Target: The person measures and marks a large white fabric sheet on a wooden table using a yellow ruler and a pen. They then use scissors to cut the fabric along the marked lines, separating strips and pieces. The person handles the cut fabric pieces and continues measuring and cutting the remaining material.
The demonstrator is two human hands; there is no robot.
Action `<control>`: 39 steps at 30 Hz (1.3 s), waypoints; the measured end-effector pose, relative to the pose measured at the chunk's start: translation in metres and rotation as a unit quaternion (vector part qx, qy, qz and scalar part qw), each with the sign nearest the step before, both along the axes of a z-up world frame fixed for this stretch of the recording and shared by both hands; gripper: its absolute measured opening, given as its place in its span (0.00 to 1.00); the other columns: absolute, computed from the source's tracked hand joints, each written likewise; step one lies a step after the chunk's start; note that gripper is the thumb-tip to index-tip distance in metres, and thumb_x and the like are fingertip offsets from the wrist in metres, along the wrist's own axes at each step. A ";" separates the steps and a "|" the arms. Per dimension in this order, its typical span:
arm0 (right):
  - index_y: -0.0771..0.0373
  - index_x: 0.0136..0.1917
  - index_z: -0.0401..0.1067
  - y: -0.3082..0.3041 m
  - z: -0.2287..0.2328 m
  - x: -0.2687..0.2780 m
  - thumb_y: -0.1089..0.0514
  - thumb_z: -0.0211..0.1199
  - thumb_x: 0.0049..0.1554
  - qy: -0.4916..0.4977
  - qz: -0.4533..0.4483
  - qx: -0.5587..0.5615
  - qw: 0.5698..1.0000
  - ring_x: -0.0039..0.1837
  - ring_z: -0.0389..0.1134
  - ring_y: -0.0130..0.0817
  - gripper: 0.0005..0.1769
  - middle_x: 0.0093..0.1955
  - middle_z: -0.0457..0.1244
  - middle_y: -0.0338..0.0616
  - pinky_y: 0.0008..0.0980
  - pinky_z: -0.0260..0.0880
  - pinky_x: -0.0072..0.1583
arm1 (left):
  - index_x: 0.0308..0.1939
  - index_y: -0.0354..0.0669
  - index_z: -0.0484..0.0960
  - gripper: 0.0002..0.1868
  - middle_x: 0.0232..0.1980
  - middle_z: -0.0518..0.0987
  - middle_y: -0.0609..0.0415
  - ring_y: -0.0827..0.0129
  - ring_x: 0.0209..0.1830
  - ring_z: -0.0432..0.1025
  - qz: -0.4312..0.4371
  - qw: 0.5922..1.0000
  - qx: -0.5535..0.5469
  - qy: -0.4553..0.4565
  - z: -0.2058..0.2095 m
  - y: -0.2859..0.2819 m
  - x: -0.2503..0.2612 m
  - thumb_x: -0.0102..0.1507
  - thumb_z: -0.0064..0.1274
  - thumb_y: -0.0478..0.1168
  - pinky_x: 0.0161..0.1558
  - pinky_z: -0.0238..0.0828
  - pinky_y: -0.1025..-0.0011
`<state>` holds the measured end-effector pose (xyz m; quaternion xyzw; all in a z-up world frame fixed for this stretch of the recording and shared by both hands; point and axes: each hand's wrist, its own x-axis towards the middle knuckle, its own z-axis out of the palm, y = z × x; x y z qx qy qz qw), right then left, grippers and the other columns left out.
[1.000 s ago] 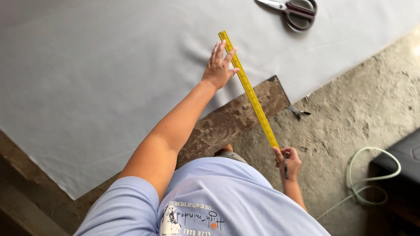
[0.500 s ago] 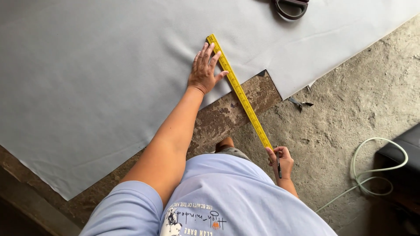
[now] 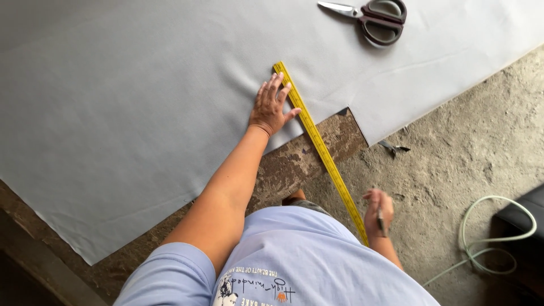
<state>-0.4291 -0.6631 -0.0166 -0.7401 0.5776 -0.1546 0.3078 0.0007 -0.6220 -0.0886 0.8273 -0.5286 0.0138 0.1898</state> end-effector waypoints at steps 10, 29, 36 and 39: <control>0.60 0.52 0.78 -0.112 0.023 0.317 0.51 0.66 0.66 -0.275 0.213 0.073 0.935 0.38 0.67 0.31 0.10 0.37 0.71 0.44 0.31 0.66 0.44 | 0.68 0.51 0.67 0.45 0.79 0.55 0.41 0.50 0.81 0.53 -0.006 1.000 0.010 0.003 0.012 0.000 -0.001 0.64 0.29 0.80 0.76 0.54 0.51; 0.46 0.47 0.73 -0.104 0.078 0.267 0.43 0.59 0.59 -0.376 -0.171 0.285 0.865 0.40 0.63 0.19 0.09 0.39 0.68 0.28 0.20 0.57 0.46 | 0.68 0.53 0.69 0.46 0.81 0.56 0.44 0.46 0.82 0.49 0.059 0.998 -0.005 -0.007 0.032 0.001 0.027 0.61 0.34 0.81 0.75 0.36 0.33; 0.67 0.57 0.69 -0.006 0.035 0.066 0.46 0.58 0.64 0.080 0.010 0.243 0.967 0.41 0.68 0.35 0.21 0.47 0.66 0.48 0.27 0.73 0.42 | 0.81 0.61 0.48 0.51 0.85 0.37 0.52 0.45 0.83 0.30 0.121 0.971 0.204 0.023 0.049 -0.036 0.164 0.62 0.13 0.81 0.76 0.28 0.35; 0.67 0.55 0.73 0.015 0.026 0.058 0.51 0.65 0.59 0.070 -0.037 0.351 0.933 0.40 0.71 0.40 0.18 0.43 0.71 0.53 0.33 0.76 0.46 | 0.83 0.64 0.44 0.47 0.85 0.37 0.50 0.46 0.84 0.30 0.182 0.964 0.194 0.018 0.043 -0.042 0.177 0.65 0.26 0.78 0.77 0.34 0.41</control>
